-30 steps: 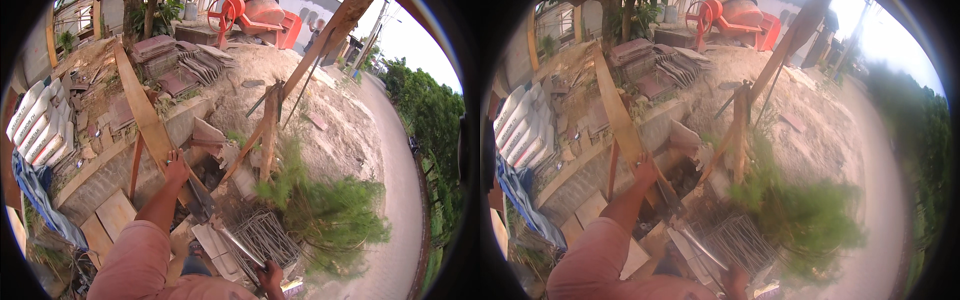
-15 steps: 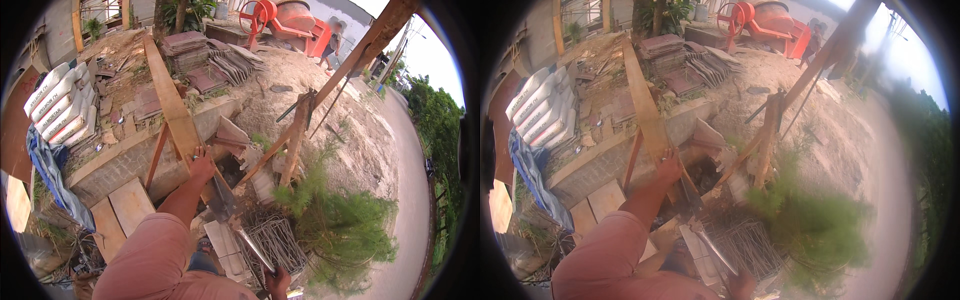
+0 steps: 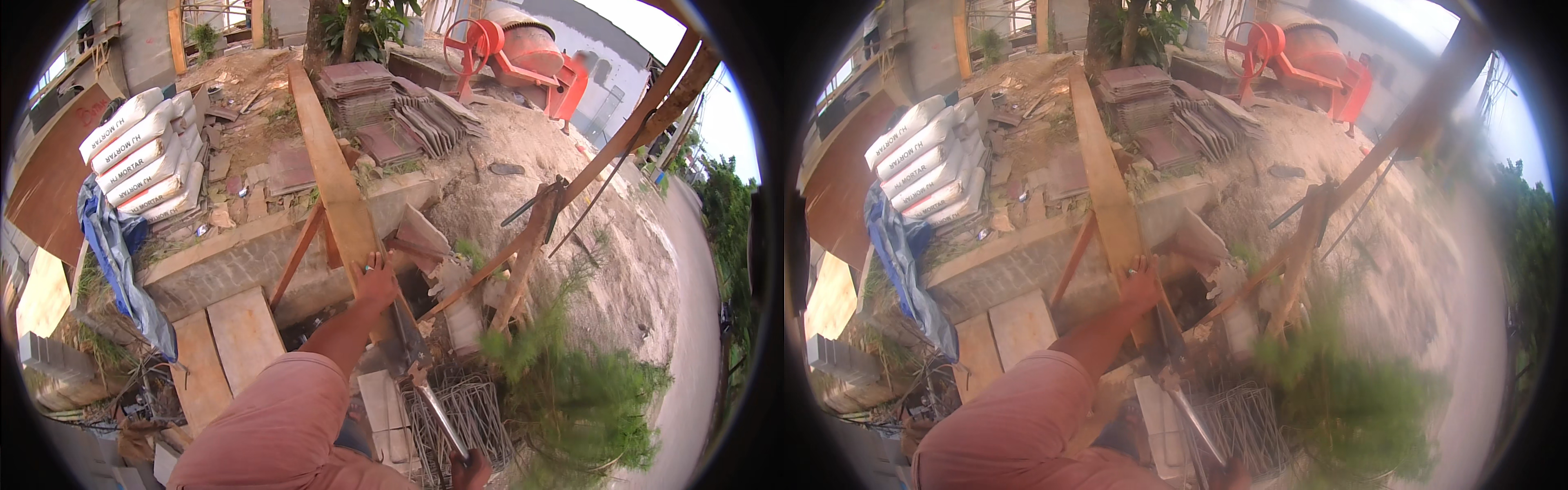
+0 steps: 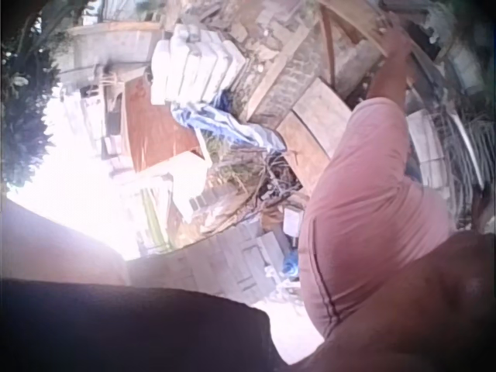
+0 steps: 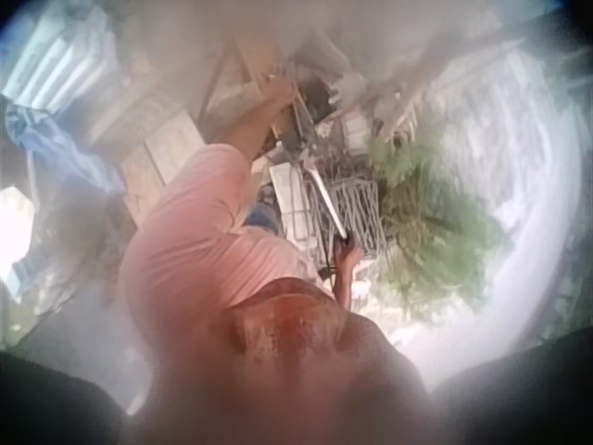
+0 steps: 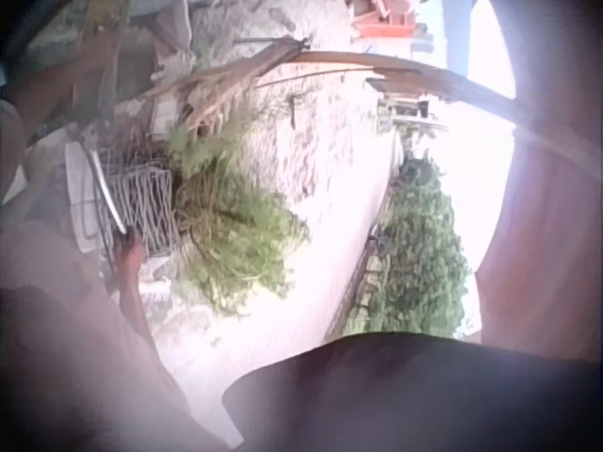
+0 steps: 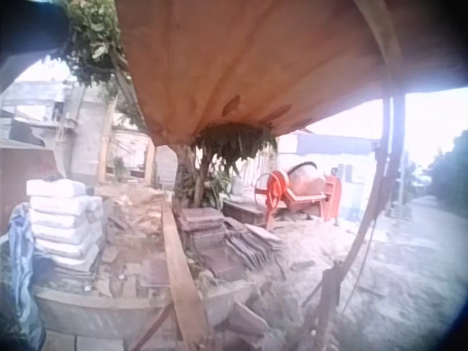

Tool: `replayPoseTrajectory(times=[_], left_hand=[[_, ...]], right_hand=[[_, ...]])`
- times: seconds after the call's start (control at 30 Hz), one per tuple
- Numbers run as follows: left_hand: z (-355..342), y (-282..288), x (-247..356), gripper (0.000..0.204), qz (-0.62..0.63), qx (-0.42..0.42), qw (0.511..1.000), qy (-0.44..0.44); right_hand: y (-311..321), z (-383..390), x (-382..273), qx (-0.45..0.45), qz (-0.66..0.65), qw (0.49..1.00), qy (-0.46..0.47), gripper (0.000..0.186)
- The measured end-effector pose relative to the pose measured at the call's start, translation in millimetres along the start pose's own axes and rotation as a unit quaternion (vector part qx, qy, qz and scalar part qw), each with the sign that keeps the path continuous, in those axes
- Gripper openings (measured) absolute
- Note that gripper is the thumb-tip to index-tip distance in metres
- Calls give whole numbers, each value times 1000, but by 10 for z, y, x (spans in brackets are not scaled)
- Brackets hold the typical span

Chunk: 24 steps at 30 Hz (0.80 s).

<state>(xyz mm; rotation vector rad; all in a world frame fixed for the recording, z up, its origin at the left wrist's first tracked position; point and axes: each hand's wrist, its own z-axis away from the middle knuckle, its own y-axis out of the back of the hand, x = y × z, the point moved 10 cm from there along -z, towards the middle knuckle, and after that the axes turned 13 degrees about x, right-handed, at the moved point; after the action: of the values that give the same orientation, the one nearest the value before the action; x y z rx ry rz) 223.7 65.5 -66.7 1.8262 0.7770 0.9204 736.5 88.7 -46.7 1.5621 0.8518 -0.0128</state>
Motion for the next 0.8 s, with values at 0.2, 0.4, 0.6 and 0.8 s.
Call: replayPoseTrajectory(times=[0.2,0.4,0.6,0.8], left_hand=[[-6,-31,8,63,21,-2,1000,-1],[-12,95,-140,61,-2,4,1000,13],[-16,69,-28,62,7,-4,1000,6],[-8,70,-9,62,23,-16,1000,8]], right_hand=[[98,-108,-28,92,-21,994,46,31],[338,-292,35,161,1,984,74,22],[274,-549,90,164,64,977,120,20],[146,-617,75,144,54,981,120,22]])
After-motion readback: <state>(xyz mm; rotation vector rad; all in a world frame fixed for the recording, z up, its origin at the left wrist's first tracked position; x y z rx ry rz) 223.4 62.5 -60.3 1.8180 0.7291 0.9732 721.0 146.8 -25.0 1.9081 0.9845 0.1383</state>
